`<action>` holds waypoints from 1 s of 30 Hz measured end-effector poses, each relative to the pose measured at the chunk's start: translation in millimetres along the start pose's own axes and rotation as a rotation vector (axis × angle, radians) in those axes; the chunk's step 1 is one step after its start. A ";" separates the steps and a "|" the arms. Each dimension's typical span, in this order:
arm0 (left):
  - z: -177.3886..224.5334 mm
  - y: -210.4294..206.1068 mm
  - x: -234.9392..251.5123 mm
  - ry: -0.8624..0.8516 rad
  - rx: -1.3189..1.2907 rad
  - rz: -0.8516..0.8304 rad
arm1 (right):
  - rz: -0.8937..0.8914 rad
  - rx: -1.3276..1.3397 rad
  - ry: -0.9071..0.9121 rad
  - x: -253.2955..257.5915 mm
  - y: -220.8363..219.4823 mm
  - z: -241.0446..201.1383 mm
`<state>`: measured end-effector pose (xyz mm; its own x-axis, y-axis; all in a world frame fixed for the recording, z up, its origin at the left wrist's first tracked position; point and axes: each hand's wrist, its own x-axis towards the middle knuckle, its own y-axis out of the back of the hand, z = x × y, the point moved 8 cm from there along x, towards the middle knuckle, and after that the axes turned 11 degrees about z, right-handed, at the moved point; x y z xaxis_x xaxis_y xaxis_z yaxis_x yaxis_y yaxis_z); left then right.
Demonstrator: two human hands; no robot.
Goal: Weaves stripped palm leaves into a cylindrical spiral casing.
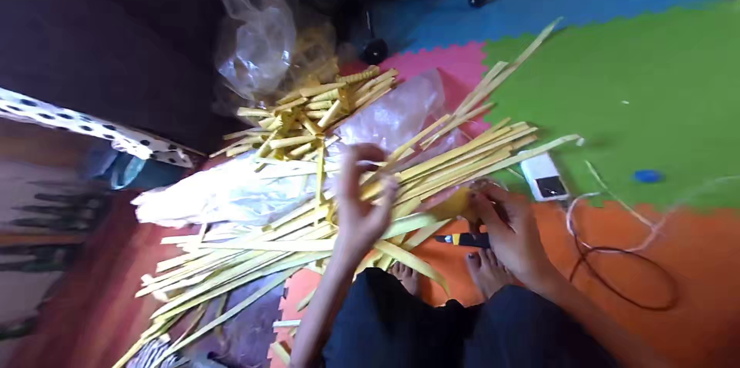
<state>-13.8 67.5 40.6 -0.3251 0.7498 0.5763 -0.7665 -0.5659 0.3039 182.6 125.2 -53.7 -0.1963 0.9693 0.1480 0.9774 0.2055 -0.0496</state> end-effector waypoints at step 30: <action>-80.2 -84.7 -32.8 0.369 -0.078 -0.468 | -0.090 0.269 -0.893 2.3 -29.5 67.1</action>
<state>17.3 118.3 -64.8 -0.1038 0.9906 0.0888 -0.9084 -0.1308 0.3970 148.0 130.5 -118.1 -0.3668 0.6702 -0.6452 0.9265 0.2007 -0.3182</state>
